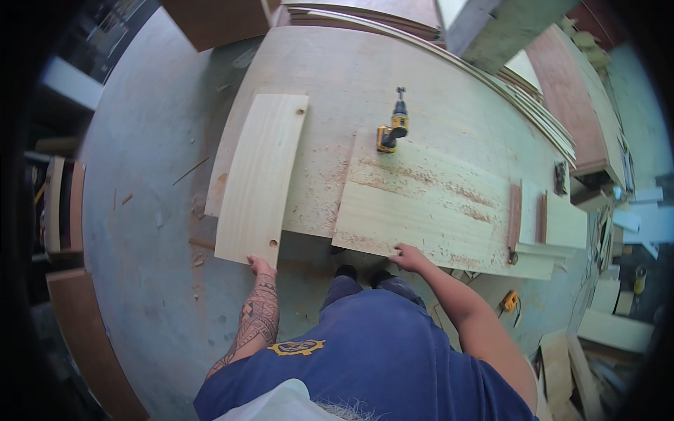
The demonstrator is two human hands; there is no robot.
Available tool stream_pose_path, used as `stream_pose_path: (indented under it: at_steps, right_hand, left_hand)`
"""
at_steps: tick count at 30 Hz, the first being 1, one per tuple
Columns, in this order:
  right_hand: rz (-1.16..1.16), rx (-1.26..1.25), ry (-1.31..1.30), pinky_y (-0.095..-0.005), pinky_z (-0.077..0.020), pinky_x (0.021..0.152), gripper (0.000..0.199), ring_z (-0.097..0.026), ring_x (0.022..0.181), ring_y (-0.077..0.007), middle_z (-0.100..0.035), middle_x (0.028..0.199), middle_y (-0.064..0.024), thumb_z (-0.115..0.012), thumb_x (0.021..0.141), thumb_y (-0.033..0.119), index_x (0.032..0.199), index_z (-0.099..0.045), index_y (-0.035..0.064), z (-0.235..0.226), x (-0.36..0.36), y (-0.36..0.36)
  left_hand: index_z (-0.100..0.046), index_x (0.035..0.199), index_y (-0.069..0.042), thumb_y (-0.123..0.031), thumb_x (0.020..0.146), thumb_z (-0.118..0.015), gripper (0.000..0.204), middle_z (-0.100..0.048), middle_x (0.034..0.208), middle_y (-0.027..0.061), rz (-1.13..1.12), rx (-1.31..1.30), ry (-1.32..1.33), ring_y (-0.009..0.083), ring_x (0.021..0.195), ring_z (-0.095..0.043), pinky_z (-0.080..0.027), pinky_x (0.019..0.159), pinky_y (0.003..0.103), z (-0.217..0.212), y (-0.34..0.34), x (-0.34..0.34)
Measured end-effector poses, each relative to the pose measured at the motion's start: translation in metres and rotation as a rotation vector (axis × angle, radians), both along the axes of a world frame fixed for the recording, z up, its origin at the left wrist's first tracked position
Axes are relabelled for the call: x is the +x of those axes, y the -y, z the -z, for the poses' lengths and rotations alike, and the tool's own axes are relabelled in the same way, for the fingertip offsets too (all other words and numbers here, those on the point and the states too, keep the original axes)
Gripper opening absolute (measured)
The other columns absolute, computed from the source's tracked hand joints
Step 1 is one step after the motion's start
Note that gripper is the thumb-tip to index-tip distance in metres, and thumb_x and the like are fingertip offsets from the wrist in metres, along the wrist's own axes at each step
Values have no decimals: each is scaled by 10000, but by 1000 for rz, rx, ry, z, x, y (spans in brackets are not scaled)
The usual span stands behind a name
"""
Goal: Drill holes into wood panels using a power drill and organize the panels.
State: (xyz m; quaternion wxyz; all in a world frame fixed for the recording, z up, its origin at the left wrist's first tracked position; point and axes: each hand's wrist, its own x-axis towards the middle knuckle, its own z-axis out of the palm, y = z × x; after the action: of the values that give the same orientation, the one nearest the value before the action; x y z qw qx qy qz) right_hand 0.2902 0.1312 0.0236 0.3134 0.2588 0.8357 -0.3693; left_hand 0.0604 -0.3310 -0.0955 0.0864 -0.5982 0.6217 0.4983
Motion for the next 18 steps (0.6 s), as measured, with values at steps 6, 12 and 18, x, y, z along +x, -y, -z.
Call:
stream_pose_path:
  at_steps: [6, 12, 18]
  right_hand:
    - [810, 238, 12, -428, -535, 906, 506, -692, 1037, -351, -723, 1110, -220, -701, 896, 426, 1153, -692, -10, -26, 213, -63]
    - [1308, 172, -164, -357, -541, 791, 334, -685, 853, -207, -732, 948, -121, -712, 918, 315, 1043, -714, 5, -64, 293, 4]
    - [1303, -251, -736, -266, -522, 799, 208, -650, 875, -95, -726, 932, -26, -700, 969, 211, 1043, -717, 17, -164, 226, 46]
  left_hand:
    - [-401, 1507, -22, -677, 1012, -268, 832, -532, 1472, 153, 163, 1412, -459, 388, 1299, -550, -474, 1074, 551, 25, 13, -48]
    - [-426, 1469, -15, -509, 935, -550, 739, -573, 1406, 166, 545, 67, 171, 355, 1191, -615, -506, 940, 545, 5, -1, -27]
    - [-440, 1409, -15, -381, 955, -623, 611, -619, 1000, 111, 1271, 137, 117, 204, 698, -624, -489, 568, 381, -17, -121, 53]
